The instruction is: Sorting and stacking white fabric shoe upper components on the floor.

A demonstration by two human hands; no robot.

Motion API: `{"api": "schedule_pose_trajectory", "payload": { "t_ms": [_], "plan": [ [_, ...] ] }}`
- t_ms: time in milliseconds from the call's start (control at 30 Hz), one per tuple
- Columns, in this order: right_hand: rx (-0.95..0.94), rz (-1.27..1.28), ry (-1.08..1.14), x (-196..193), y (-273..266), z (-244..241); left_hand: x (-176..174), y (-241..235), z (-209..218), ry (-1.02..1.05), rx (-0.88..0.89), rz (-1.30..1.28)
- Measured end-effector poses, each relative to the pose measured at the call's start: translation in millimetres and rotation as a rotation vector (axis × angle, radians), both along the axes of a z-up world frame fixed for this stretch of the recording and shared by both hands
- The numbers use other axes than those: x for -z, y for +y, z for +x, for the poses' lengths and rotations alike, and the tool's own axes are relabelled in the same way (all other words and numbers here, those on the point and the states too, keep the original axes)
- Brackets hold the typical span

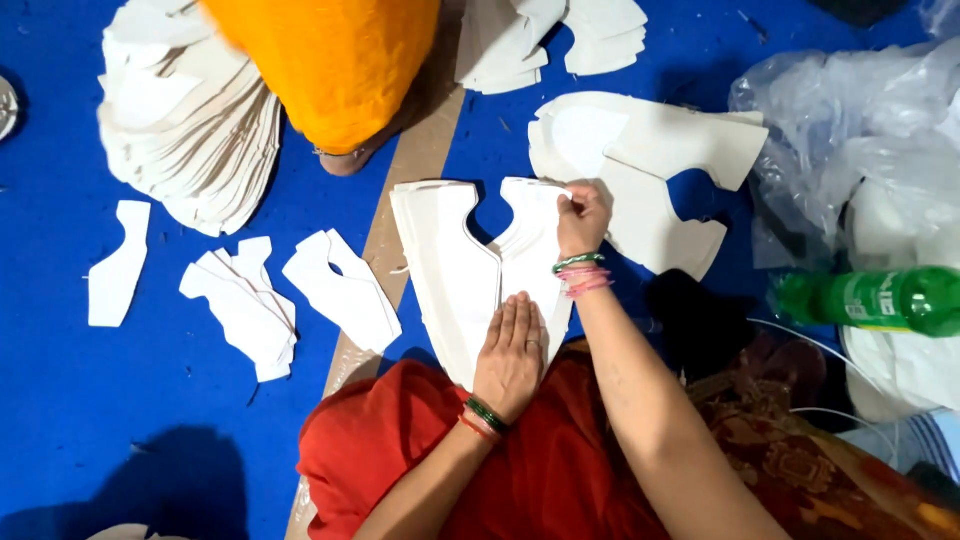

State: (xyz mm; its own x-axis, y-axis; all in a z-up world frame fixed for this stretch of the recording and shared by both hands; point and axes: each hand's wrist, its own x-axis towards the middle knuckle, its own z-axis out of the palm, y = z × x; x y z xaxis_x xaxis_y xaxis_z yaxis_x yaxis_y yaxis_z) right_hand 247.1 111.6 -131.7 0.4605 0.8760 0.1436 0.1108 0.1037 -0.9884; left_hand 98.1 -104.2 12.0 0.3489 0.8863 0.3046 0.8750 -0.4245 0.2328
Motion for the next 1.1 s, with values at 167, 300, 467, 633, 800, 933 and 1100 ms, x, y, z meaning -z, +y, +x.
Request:
{"api": "schedule_pose_trajectory", "payload": {
  "t_ms": [167,300,467,633,800,933,1100],
  "plan": [
    [0.017,0.072,-0.401,-61.0,-18.9,-18.1,-0.1,-0.4,0.8,0.011,0.008,0.003],
    [0.064,0.215,-1.152,-118.7,-32.6,-31.8,9.1,0.1,1.5,0.026,0.011,0.031],
    [-0.053,-0.047,-1.36,-104.2,-20.4,-26.9,18.5,-4.3,-3.7,-0.02,0.041,0.007],
    [-0.201,-0.05,-1.0,-101.7,-62.7,-33.0,11.4,10.0,-13.3,-0.022,0.121,-0.001],
    [-0.496,-0.647,-1.161,-130.4,-99.5,-44.2,31.3,42.7,-35.5,-0.554,-0.291,-0.184],
    [-0.315,-0.31,-1.081,0.6,-95.9,-5.0,34.3,34.0,-54.4,-0.325,-0.37,0.011],
    [-0.056,-0.173,-0.9,11.3,-161.9,-34.9,60.9,40.5,-56.5,-0.195,-0.517,-0.15]
  ]
}}
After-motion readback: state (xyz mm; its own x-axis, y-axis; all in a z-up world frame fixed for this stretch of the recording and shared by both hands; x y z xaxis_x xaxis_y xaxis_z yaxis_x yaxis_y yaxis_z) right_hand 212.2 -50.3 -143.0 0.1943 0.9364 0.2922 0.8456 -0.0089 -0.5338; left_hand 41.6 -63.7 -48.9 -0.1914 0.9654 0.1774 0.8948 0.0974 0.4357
